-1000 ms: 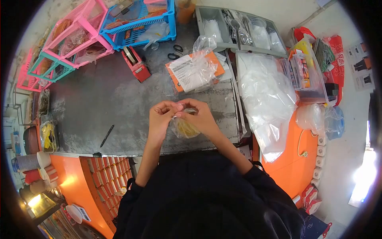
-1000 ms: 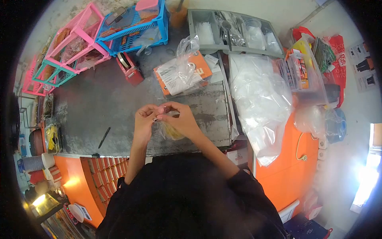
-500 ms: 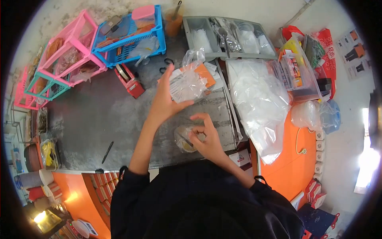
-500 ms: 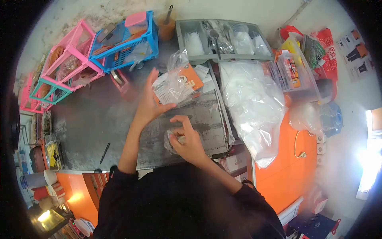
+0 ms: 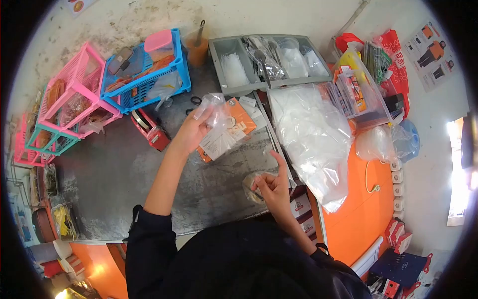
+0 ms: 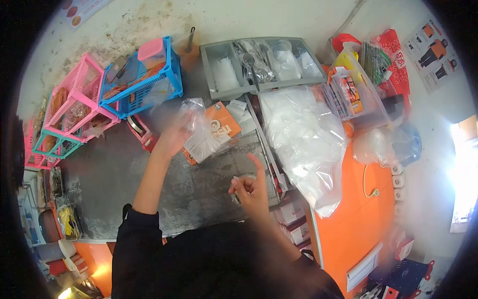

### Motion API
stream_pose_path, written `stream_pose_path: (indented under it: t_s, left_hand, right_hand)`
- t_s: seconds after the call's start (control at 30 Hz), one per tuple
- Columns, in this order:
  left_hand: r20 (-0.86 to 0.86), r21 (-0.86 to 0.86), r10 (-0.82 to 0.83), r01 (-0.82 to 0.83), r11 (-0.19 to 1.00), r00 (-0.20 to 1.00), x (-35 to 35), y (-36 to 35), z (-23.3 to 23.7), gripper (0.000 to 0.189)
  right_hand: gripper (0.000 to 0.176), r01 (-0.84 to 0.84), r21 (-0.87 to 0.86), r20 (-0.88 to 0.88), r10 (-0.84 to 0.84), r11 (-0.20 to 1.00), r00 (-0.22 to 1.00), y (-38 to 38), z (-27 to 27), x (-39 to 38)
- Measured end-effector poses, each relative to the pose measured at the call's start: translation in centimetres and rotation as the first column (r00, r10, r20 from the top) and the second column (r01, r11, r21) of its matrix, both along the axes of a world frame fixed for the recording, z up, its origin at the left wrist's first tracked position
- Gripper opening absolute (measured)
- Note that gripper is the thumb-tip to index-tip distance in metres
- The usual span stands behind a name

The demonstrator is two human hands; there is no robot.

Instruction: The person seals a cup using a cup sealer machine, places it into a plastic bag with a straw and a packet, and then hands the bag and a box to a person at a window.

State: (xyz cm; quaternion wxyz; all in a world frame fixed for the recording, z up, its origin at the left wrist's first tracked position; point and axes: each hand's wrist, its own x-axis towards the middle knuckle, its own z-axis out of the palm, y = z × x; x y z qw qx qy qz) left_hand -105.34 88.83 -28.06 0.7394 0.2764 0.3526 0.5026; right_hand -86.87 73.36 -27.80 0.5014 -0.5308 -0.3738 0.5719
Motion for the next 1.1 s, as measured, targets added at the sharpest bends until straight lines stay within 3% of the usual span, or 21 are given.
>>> stream_pose_path:
  t_s: [0.13, 0.2, 0.23, 0.27, 0.3, 0.33, 0.4, 0.5, 0.53, 0.57, 0.63, 0.7, 0.8, 0.83, 0.87, 0.9, 0.93, 0.97, 1.03, 1.07, 1.1]
  left_hand:
    - [0.071, 0.065, 0.032, -0.037, 0.997, 0.997, 0.1, -0.5, 0.5, 0.019]
    - [-0.327, 0.307, -0.029, 0.135, 0.942, 0.944, -1.1, 0.1, 0.1, 0.017]
    - [-0.328, 0.312, -0.025, 0.133, 0.941, 0.944, -1.5, 0.3, 0.6, 0.017]
    - [-0.672, 0.325, -0.049, 0.353, 0.877, 0.739, -2.0, 0.5, 1.2, 0.017]
    - [-0.910, 0.242, -0.011, 0.551, 0.799, 0.415, -2.5, 0.6, 1.8, 0.018]
    - [-0.911, 0.244, -0.005, 0.549, 0.800, 0.412, -2.9, 0.5, 2.2, 0.018]
    - [-0.684, 0.220, -0.312, 0.595, 0.773, 0.659, -3.3, 0.3, 3.0, 0.024]
    - [-0.518, 0.161, -0.349, 0.490, 0.857, 0.781, -1.5, -2.8, 4.1, 0.028]
    - [-0.443, 0.162, -0.432, 0.544, 0.823, 0.786, -1.3, -3.7, 4.7, 0.021]
    - [-0.445, 0.156, -0.432, 0.543, 0.825, 0.784, -0.6, -4.9, 4.6, 0.021]
    - [-0.450, 0.230, -0.269, 0.402, 0.887, 0.851, 0.9, -7.5, 4.4, 0.019]
    - [-0.541, 0.214, -0.254, 0.423, 0.880, 0.802, 0.2, -9.4, 2.6, 0.026]
    - [-0.700, 0.077, -0.272, 0.449, 0.890, 0.660, 0.5, -12.3, 3.4, 0.019]
    - [-0.702, 0.076, -0.271, 0.448, 0.891, 0.659, 1.0, -13.0, 3.2, 0.019]
    - [-0.711, 0.221, -0.122, 0.384, 0.897, 0.693, 1.9, -13.8, 2.8, 0.018]
    - [-0.697, 0.363, 0.031, 0.315, 0.877, 0.717, 2.7, -14.5, 2.6, 0.017]
    - [-0.607, 0.322, 0.047, 0.192, 0.927, 0.793, 3.7, -15.2, 3.2, 0.017]
    - [-0.609, 0.325, 0.055, 0.186, 0.927, 0.792, 4.0, -15.6, 3.8, 0.017]
    - [-0.797, 0.281, 0.084, 0.244, 0.928, 0.598, 4.4, -16.0, 4.6, 0.018]
    - [-0.796, 0.283, 0.092, 0.234, 0.930, 0.599, 4.4, -15.9, 4.0, 0.018]
    - [-0.828, 0.260, 0.076, 0.261, 0.930, 0.555, 4.2, -15.5, 2.9, 0.020]
  right_hand:
    - [0.079, 0.006, 0.073, 0.007, -0.006, 0.997, 1.000, 0.3, -0.3, 0.2]
    - [0.082, -0.014, 0.067, 0.019, 0.012, 0.998, 1.000, 0.5, -0.2, 0.5]
    - [0.085, -0.034, 0.060, 0.029, 0.032, 0.998, 0.999, 0.5, -0.2, 0.6]
    - [0.085, -0.037, 0.065, 0.027, 0.035, 0.997, 0.999, 0.6, -0.2, 0.6]
    - [0.084, -0.041, 0.070, 0.029, 0.039, 0.997, 0.999, 0.6, -0.2, 0.6]
    - [0.083, -0.046, 0.076, 0.031, 0.043, 0.996, 0.999, 0.6, -0.3, 0.6]
    - [0.081, -0.063, 0.097, 0.026, 0.061, 0.993, 0.998, 0.7, -0.9, 0.9]
    - [0.077, -0.089, 0.115, -0.051, 0.095, 0.989, 0.994, 0.7, -0.2, 1.3]
    - [0.075, -0.100, 0.107, -0.122, 0.113, 0.989, 0.986, 0.5, 0.1, 1.4]
    - [0.075, -0.102, 0.103, -0.127, 0.115, 0.989, 0.985, 0.3, -0.1, 1.4]
    - [0.075, -0.258, 0.299, 0.124, 0.230, 0.919, 0.965, -0.1, -0.4, 1.5]
    - [0.075, -0.182, 0.309, 0.098, 0.159, 0.934, 0.982, -0.6, -0.7, 0.9]
    - [0.075, -0.082, 0.316, 0.091, 0.056, 0.945, 0.994, -1.3, 0.1, 0.2]
    - [0.075, -0.065, 0.322, 0.113, 0.030, 0.944, 0.993, -1.4, 0.4, 0.1]
    - [0.075, -0.070, 0.322, 0.112, 0.035, 0.944, 0.993, -1.5, 0.6, 0.0]
    - [0.076, -0.095, 0.409, 0.271, -0.021, 0.907, 0.962, -1.6, 0.7, 0.0]
    - [0.076, -0.137, 0.490, 0.414, -0.092, 0.861, 0.905, -1.4, 0.8, -0.1]
    - [0.076, -0.142, 0.492, 0.413, -0.086, 0.859, 0.907, -1.2, 0.9, -0.2]
    - [0.075, -0.158, 0.559, 0.450, -0.137, 0.814, 0.883, -0.6, 1.3, -0.3]
    - [0.075, -0.168, 0.560, 0.452, -0.129, 0.812, 0.883, -0.2, 1.6, -0.4]
    - [0.073, -0.297, 0.485, 0.618, -0.083, 0.822, 0.782, 0.2, 2.0, -0.4]
